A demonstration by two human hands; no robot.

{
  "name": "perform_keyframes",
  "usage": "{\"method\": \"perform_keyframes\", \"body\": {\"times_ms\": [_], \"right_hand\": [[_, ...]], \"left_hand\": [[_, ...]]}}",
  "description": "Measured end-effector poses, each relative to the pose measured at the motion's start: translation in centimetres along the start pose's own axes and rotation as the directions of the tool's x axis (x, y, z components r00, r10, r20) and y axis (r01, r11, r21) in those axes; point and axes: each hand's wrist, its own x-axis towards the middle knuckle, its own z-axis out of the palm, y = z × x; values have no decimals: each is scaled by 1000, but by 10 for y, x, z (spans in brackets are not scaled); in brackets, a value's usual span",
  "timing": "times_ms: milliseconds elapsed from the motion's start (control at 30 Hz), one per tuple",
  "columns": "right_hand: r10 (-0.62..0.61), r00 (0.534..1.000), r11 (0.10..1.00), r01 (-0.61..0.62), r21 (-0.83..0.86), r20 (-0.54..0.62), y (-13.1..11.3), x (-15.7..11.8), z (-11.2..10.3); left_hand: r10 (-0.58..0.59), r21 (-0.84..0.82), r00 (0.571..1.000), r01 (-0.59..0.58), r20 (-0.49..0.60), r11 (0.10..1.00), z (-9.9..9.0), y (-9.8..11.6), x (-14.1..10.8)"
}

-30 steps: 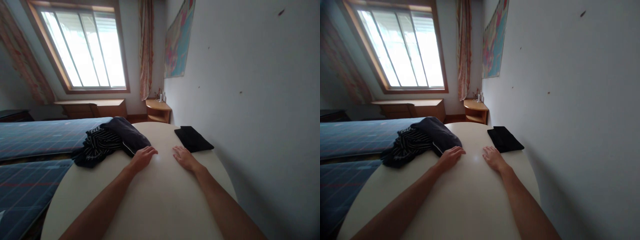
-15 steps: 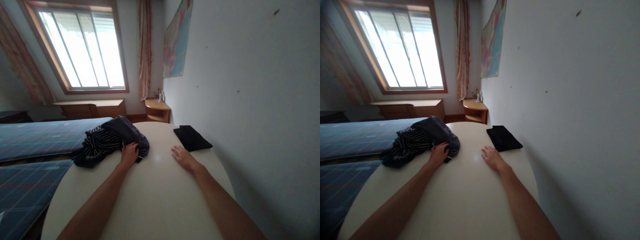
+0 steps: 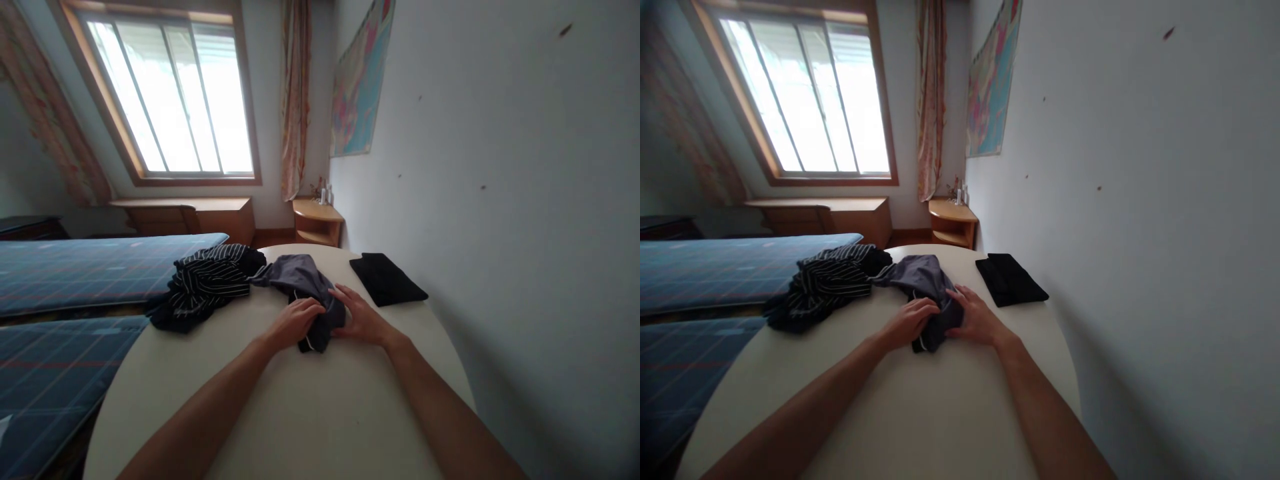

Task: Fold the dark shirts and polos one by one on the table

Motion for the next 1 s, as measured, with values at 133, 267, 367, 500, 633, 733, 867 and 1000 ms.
{"method": "perform_keyframes", "body": {"times_ms": [133, 267, 367, 500, 633, 733, 867, 1000], "right_hand": [[26, 998, 1000, -25, -17, 57, -7, 2, -4], [180, 981, 973, -188, 134, 69, -8, 5, -8], [230, 973, 916, -211, 341, -17, -7, 6, -11], [292, 951, 843, -207, 497, -99, -3, 7, -13], [494, 860, 777, -372, 508, -126, 5, 5, -11], [491, 859, 790, -371, 487, -142, 8, 2, -10], [299, 954, 801, -243, 546, -15, -3, 0, -12], [202, 976, 779, -210, 591, 80, -15, 1, -9]], "left_hand": [[-71, -73, 997, 71, 5, 995, -3, 16, 2], [-107, -148, 994, 103, -13, 984, -12, 4, -7], [-184, -157, 983, 185, 24, 970, -11, -5, -11], [-324, -110, 944, 329, 67, 938, -1, -6, -5], [-479, -198, 867, 498, 136, 844, -1, -4, 5], [-532, -372, 830, 553, 167, 746, -10, -5, 10], [-539, -622, 731, 663, 418, 416, -31, -4, 11], [-654, -615, 651, 709, 385, 345, -47, 0, 16]]}}
